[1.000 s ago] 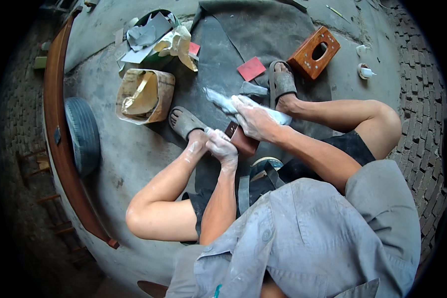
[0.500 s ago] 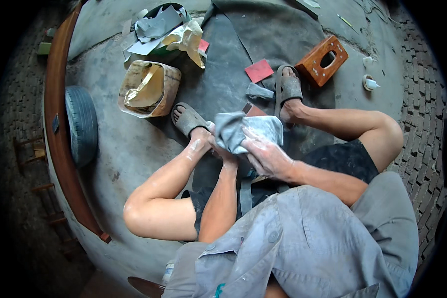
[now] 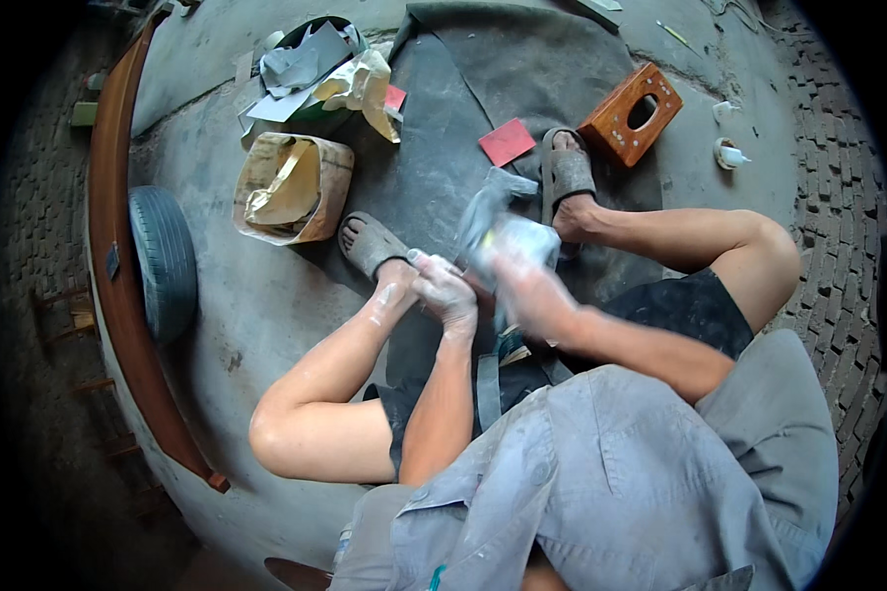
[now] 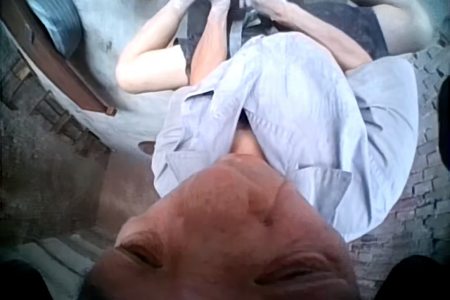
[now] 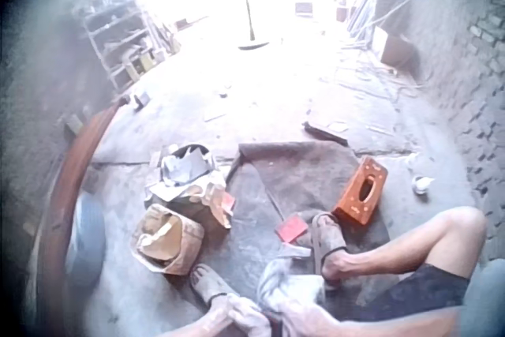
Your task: The person sits on the floor and sands a rectangular wooden piece with a carved design using a sanding block. They wipe the surface with a cloth, then continue sanding the edges and the carved area.
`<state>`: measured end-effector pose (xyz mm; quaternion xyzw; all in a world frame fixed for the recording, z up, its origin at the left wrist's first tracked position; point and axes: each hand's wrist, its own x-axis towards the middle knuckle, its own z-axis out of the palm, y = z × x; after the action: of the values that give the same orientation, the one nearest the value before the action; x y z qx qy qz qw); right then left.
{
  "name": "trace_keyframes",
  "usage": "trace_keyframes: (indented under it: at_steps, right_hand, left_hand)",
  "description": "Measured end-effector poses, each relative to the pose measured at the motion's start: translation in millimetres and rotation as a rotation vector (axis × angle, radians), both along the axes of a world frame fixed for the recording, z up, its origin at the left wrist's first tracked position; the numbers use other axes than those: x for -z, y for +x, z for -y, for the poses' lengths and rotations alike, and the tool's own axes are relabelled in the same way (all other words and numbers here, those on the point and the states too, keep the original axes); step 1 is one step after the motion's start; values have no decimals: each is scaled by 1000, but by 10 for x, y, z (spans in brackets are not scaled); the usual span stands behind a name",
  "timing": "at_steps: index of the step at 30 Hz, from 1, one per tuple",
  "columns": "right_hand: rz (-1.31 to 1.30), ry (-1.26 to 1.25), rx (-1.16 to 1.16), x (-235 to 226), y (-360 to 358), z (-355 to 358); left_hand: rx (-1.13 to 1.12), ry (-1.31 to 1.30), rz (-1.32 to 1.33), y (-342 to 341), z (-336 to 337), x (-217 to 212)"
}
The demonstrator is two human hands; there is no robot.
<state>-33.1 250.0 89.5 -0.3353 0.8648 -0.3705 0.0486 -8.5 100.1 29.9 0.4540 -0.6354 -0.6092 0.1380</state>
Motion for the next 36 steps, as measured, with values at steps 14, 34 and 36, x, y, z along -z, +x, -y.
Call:
trace_keyframes:
  at_steps: [14, 34, 36]
  right_hand:
    - [590, -538, 364, 348, -807, 241]
    - [648, -104, -342, 382, -683, 249]
    - [557, -215, -405, 251, -331, 393]
  left_hand:
    - [287, 609, -232, 141, 917, 633]
    - [196, -663, 220, 402, 509, -82]
    - [162, -732, -17, 357, 597, -153]
